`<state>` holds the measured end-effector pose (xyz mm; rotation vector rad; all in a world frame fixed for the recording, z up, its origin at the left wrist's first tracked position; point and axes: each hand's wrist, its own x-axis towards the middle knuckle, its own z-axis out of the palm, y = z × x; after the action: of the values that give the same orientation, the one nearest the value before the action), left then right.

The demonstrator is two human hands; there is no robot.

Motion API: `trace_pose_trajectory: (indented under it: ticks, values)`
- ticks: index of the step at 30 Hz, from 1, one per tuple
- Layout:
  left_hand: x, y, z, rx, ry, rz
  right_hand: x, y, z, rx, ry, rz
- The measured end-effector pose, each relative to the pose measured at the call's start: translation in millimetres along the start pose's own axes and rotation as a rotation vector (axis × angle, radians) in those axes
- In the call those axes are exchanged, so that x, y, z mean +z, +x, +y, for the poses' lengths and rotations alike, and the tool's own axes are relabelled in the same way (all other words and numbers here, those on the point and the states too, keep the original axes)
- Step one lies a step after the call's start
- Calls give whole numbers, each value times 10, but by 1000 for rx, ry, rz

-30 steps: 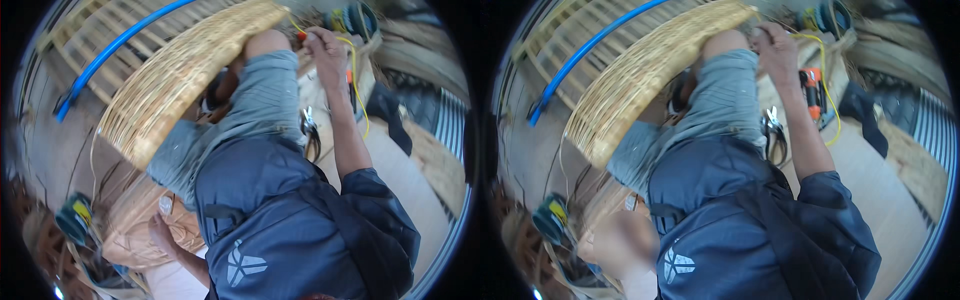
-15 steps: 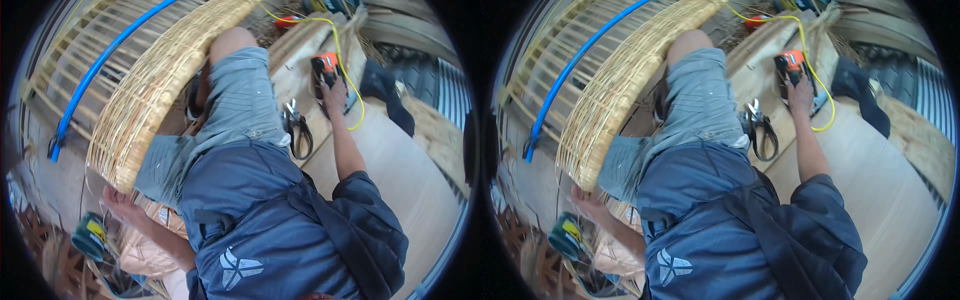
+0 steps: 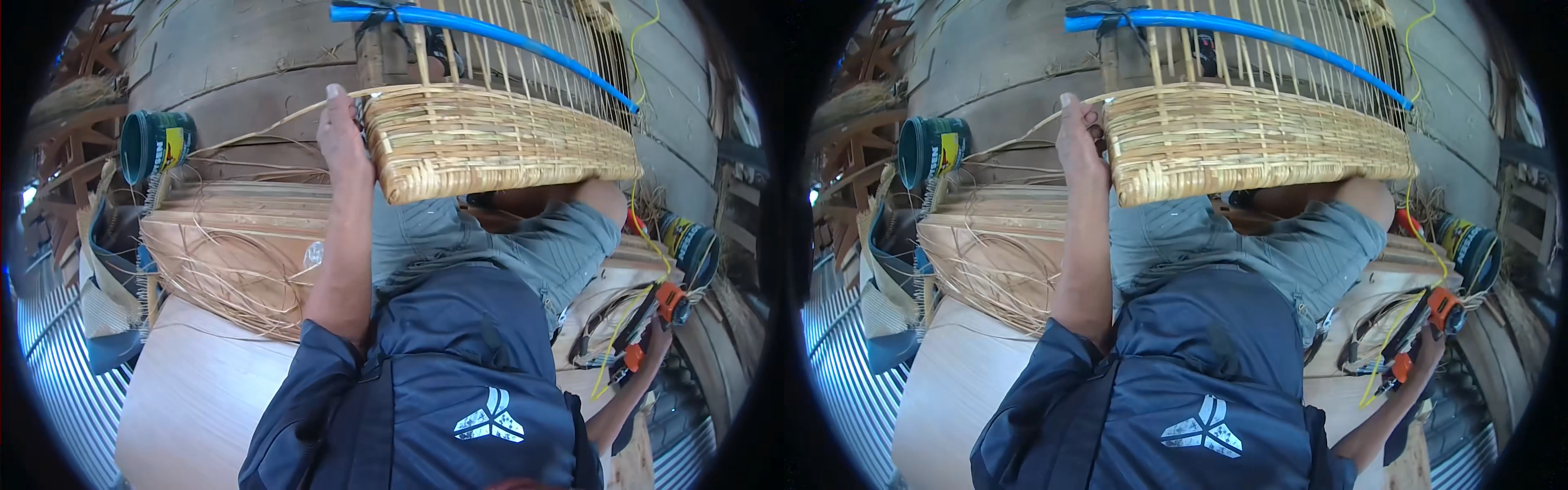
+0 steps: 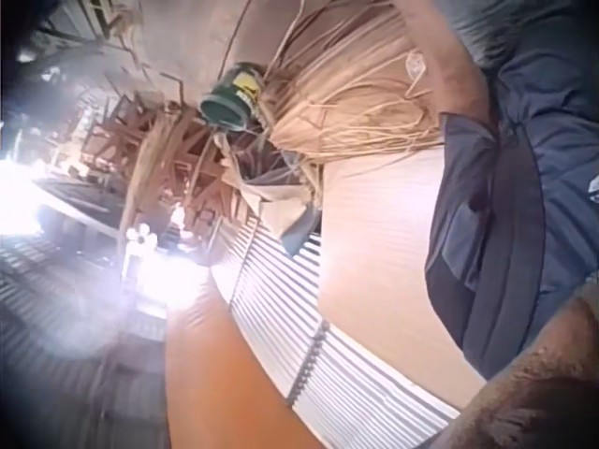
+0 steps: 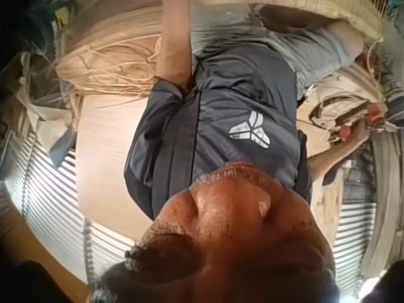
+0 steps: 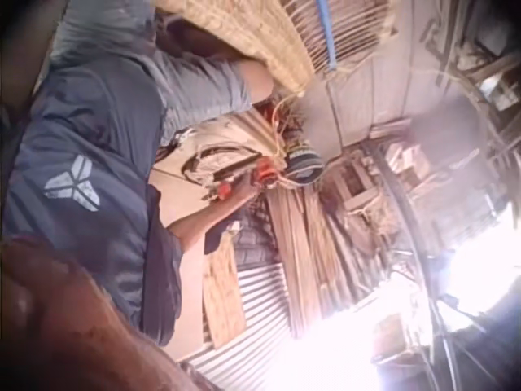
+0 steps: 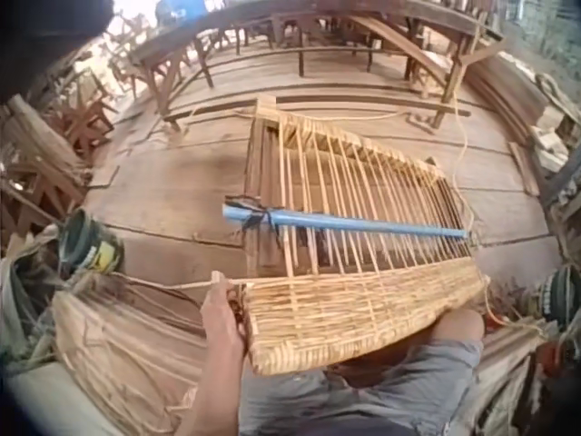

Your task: Weaving bamboo strips into a frame and securing them with glue and a pneumatic staple gun.

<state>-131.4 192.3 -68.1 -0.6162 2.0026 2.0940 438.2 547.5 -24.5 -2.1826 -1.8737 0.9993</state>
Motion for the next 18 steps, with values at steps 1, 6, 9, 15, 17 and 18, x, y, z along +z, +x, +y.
trace_pose_trajectory:
  ticks: [1,6,9,15,17,18]
  values:
    - [5,20,-12,4,-10,-9,-18,-76,-282,-88,40,-27]
    - [60,4,-14,206,-41,-140,454,-597,-1984,-309,249,-255]
    - [55,-18,-3,229,-46,-128,892,-856,-2862,-429,119,-360]
    - [-9,-5,-61,299,54,-103,1771,-1296,-3955,-612,-120,-708]
    - [6,-25,-37,265,89,-98,1944,-1389,-4128,-659,-192,-810]
    - [16,-34,-2,271,77,-115,2017,-1377,-4173,-745,-215,-839]
